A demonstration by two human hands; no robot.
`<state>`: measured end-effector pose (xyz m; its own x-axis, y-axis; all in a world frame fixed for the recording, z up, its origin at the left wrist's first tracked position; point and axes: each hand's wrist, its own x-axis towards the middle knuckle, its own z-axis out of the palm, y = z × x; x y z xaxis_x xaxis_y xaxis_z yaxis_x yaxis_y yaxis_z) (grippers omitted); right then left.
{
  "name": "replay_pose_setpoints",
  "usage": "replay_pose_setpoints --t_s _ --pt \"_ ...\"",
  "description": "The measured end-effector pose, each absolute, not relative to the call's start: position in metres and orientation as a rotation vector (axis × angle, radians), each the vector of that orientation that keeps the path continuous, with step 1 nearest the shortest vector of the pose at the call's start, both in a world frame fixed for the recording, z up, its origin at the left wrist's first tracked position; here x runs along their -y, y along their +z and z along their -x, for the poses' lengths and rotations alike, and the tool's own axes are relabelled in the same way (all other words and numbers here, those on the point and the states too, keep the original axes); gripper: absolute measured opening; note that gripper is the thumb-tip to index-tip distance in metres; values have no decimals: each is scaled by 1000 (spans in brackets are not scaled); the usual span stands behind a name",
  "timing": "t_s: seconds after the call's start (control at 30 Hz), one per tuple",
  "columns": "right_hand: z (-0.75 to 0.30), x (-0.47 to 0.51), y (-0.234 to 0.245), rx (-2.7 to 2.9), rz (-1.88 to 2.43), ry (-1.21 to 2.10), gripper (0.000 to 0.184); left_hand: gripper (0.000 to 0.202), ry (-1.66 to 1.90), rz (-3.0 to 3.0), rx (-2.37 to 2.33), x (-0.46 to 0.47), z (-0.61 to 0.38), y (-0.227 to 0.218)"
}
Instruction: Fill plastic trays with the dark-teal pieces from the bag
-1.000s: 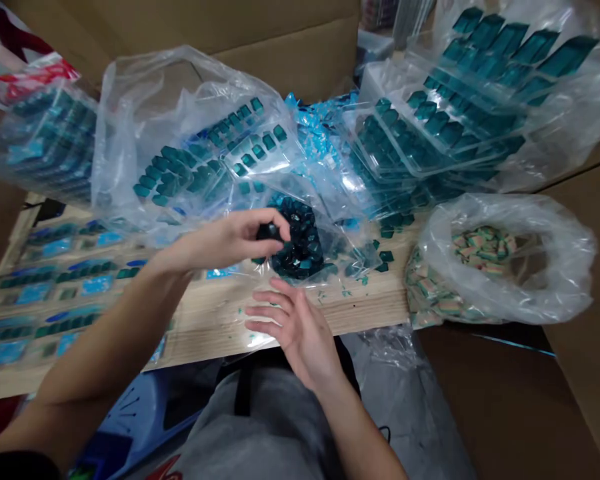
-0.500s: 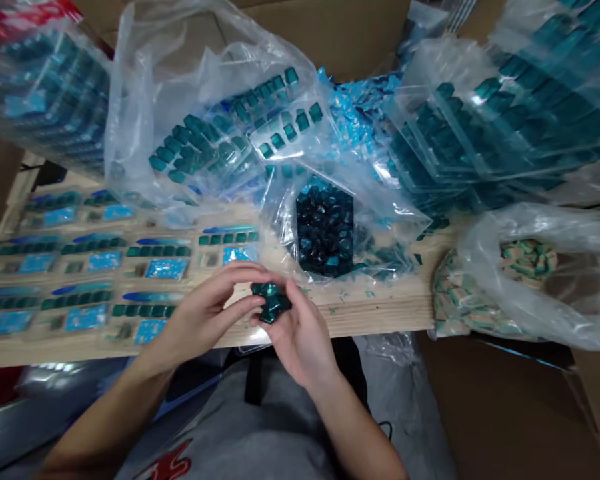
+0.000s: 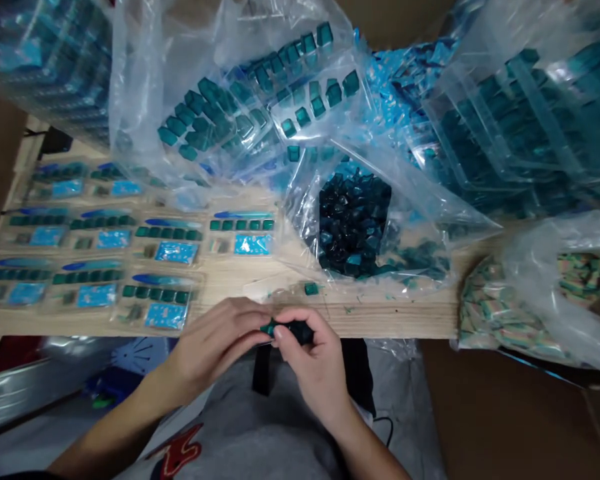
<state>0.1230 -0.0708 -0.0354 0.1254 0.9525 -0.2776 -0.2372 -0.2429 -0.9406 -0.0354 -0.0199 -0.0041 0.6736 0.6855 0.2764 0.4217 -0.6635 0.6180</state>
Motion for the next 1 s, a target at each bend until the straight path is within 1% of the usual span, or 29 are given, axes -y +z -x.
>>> replay_pose_setpoints --t_s 0.17,0.27,0.3,0.37,0.4,0.47,0.53,0.63,0.77,0.87,1.0 --pt "-125 88 -51 731 1341 1507 13 8 519 -2248 -959 45 38 -19" --pt "-125 93 -58 654 1307 1572 15 3 402 -1970 -982 45 39 -22" --pt "-126 93 -58 668 1299 1571 14 7 389 -1841 -975 42 40 -22" --pt "-128 92 -55 801 1309 1493 10 17 405 -1551 -994 36 39 -22" --pt "-130 91 -53 909 1316 1421 12 21 419 -1398 -1013 34 39 -22" --pt "-131 89 -47 1128 1307 1248 22 26 439 -1124 -1038 31 36 -21" --pt "-132 88 -43 1267 1297 1097 30 25 429 -963 -1017 31 33 -19" --pt "-131 89 -41 1365 1337 945 36 23 449 -890 -969 36 28 -16" --pt "-133 89 -41 1511 1313 810 44 26 501 -873 -993 41 23 -15" --pt "-137 87 -39 1586 1269 836 47 27 480 -889 -1035 39 24 -16" --pt "-141 84 -33 1603 1203 962 41 27 467 -913 -1017 36 29 -16"
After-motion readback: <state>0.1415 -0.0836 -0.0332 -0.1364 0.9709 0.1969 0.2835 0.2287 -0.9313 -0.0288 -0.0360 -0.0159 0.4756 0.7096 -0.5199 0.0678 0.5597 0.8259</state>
